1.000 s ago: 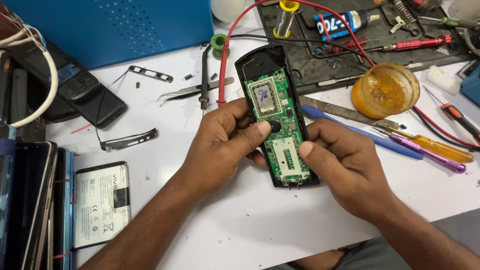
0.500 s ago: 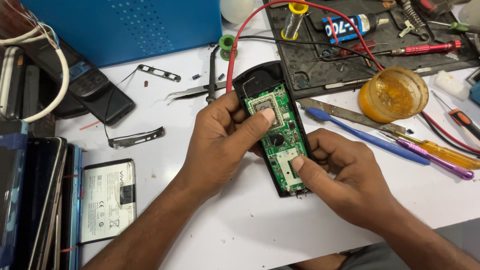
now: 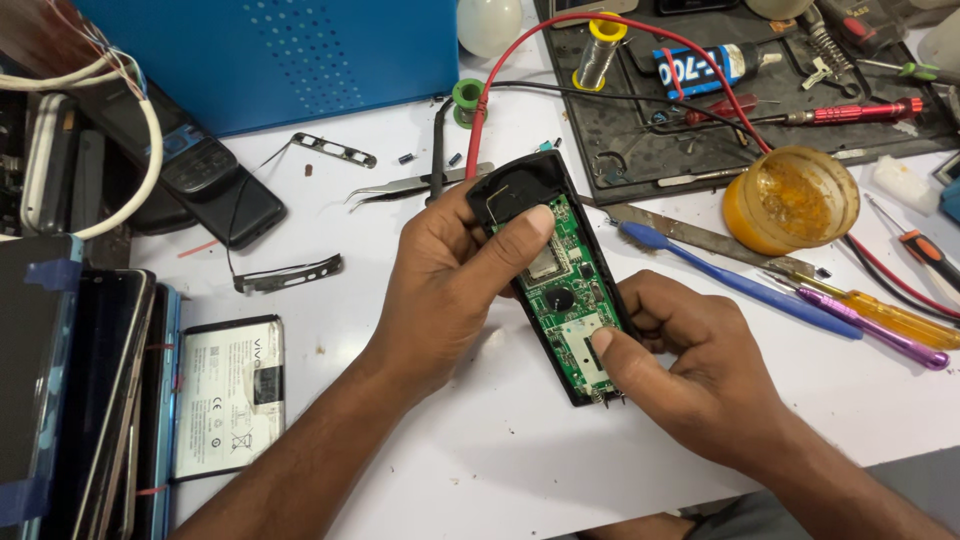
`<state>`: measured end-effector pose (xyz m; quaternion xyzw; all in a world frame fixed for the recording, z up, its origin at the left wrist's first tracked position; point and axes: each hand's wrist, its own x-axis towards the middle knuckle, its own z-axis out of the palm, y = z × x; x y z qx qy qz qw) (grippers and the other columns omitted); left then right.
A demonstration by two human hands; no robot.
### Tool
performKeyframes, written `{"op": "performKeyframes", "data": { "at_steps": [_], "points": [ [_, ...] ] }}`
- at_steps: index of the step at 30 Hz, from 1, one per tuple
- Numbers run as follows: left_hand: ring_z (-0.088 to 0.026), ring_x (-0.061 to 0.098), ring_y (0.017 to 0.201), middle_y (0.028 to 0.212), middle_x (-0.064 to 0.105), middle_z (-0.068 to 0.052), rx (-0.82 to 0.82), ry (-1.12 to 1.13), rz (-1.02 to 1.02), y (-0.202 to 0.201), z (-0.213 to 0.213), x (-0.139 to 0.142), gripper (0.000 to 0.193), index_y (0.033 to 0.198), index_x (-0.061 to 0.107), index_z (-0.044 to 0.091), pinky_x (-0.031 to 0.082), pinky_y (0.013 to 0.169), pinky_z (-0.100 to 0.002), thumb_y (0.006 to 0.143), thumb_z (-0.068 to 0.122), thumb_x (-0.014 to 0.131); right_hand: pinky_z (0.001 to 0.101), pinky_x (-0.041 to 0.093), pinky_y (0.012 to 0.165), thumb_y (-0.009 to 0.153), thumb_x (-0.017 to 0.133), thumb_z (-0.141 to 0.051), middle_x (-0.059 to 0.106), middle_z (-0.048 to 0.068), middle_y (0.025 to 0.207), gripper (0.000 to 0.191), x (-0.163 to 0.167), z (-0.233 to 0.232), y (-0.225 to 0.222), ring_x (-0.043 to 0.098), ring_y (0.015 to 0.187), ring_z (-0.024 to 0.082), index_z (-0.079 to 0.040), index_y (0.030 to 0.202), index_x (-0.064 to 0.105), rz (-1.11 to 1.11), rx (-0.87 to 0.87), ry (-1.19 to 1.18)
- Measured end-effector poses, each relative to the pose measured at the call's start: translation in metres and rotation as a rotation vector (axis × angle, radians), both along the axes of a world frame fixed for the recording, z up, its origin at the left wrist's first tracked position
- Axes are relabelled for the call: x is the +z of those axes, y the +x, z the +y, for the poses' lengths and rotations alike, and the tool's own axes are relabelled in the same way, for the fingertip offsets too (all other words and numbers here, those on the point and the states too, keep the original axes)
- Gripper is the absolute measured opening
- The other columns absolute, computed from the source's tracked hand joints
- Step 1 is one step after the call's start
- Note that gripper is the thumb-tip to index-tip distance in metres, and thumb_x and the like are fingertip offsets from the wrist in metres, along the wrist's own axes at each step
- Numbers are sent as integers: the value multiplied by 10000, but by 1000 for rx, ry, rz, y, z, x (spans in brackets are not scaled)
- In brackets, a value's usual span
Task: The person probes the exposed circuit board of a feature phone with multimeter test leads, then cleans the board with a brush, seats the board back into the phone housing, and presses the keypad buttons to test the reassembled phone.
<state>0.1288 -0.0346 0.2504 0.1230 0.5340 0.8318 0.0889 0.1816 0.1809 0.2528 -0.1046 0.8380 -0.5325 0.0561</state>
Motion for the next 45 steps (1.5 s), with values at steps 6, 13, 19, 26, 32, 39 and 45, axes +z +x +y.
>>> {"op": "performKeyframes", "data": {
  "at_steps": [6, 13, 19, 26, 32, 39, 45],
  "points": [
    [-81, 650, 871, 971, 704, -40, 9, 73, 9, 0, 1, 0, 238, 1151, 636, -12, 577, 795, -268, 999, 163, 690, 257, 457, 497, 860, 693, -123, 640, 11, 625, 117, 1, -2, 1, 528, 556, 67, -7, 865, 679, 23, 3, 48],
    [-65, 627, 855, 964, 693, -29, 38, 5, 84, 4, 0, -1, 222, 1149, 632, -17, 545, 762, -246, 1013, 151, 683, 261, 454, 493, 870, 683, -137, 638, 5, 622, 125, 1, -3, 2, 528, 554, 66, -13, 867, 675, 19, 30, 59],
    [-99, 679, 842, 961, 719, -57, 8, 59, -21, -4, -2, 1, 229, 1149, 634, -6, 600, 767, -289, 1013, 178, 628, 275, 482, 519, 923, 634, -186, 631, 33, 707, 192, 5, -4, -14, 557, 599, 90, -9, 978, 684, -234, -23, -27],
    [-121, 700, 876, 1011, 727, -80, 8, 63, -7, -7, -7, 3, 214, 1179, 613, 2, 618, 808, -323, 1044, 166, 582, 290, 558, 482, 935, 605, -224, 677, 49, 752, 284, 19, -15, -55, 637, 585, 110, -5, 1114, 623, -364, 122, -182],
    [-119, 691, 870, 1011, 727, -95, 83, 63, 64, -11, -12, 0, 191, 1176, 619, -24, 614, 793, -307, 1078, 135, 578, 267, 577, 521, 922, 643, -262, 718, 51, 777, 409, 17, -25, -71, 664, 618, 92, 21, 1218, 642, -347, 225, -154],
    [-42, 619, 736, 910, 694, -21, 101, -254, 21, -4, -11, 2, 244, 1144, 635, -17, 531, 587, -215, 970, 148, 674, 288, 580, 574, 952, 613, -255, 711, 75, 870, 424, 2, -12, -66, 653, 696, 104, 34, 1262, 634, -405, 222, -312],
    [-35, 609, 606, 768, 672, -18, 59, -231, -93, 1, -11, 9, 264, 1166, 620, -8, 501, 468, -196, 963, 156, 664, 387, 601, 660, 1085, 443, -302, 721, 196, 1002, 513, -9, 2, -70, 694, 799, 241, 130, 1325, 580, -515, 302, -665]
  ]
}}
